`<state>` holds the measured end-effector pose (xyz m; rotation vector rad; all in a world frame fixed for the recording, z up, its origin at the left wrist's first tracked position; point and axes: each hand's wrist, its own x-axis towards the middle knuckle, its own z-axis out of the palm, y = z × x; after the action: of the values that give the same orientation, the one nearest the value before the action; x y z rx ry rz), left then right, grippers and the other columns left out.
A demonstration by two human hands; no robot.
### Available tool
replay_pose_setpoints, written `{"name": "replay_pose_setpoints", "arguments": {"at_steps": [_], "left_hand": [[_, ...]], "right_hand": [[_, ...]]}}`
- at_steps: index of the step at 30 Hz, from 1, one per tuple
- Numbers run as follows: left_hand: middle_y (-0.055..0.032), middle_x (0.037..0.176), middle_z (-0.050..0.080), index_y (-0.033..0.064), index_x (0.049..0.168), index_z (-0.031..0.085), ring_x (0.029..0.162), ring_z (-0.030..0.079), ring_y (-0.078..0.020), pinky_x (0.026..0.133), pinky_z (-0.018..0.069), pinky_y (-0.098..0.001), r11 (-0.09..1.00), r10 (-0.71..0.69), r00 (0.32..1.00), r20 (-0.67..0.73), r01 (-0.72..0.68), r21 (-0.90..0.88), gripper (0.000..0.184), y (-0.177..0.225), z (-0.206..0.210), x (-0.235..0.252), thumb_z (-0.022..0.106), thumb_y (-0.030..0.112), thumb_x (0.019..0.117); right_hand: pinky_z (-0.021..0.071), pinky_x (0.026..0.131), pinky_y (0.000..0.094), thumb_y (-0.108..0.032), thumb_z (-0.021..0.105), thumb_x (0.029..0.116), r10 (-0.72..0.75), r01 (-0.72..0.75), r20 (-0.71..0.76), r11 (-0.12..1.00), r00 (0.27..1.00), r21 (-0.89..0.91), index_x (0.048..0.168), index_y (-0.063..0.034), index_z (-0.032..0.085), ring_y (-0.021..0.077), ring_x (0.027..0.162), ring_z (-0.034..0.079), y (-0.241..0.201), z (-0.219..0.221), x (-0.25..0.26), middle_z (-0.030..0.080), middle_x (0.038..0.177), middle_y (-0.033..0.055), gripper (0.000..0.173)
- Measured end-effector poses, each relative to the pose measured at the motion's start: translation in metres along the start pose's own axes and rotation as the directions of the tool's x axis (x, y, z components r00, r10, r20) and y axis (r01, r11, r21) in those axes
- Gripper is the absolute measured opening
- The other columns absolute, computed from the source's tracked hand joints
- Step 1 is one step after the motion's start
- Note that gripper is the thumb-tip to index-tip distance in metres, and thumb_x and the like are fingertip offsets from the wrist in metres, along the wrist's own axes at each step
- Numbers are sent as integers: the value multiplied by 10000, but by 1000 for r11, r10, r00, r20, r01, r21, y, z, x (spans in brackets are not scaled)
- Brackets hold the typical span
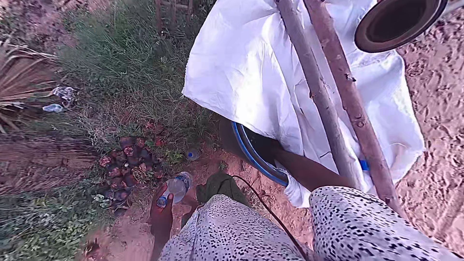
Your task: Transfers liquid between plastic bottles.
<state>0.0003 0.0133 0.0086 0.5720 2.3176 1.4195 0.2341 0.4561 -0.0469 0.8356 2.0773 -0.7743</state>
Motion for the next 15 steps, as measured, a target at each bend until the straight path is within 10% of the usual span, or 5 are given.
{"name": "replay_pose_setpoints", "arguments": {"at_steps": [13, 15], "left_hand": [[-229, 1391, 603, -128, 1265, 598, 1366, 536, -305, 1181, 421, -421, 995, 41, 999, 11, -40, -91, 430, 28, 24, 18, 665, 152, 945], [-232, 1390, 602, -138, 1260, 595, 1369, 535, -294, 1178, 421, -409, 995, 42, 999, 15, -41, -94, 423, 31, 27, 19, 655, 140, 947]], "right_hand": [[492, 867, 696, -343, 640, 958, 72, -76, -138, 997, 988, -23, 1106, -20, 709, 437, 1049, 659, -16, -2, -16, 698, 1089, 240, 362], [420, 1042, 631, -273, 559, 1052, 177, -171, 150, 984, 973, -53, 1299, 8, 636, 417, 1264, 570, -61, -58, -51, 623, 1323, 248, 382]]}}
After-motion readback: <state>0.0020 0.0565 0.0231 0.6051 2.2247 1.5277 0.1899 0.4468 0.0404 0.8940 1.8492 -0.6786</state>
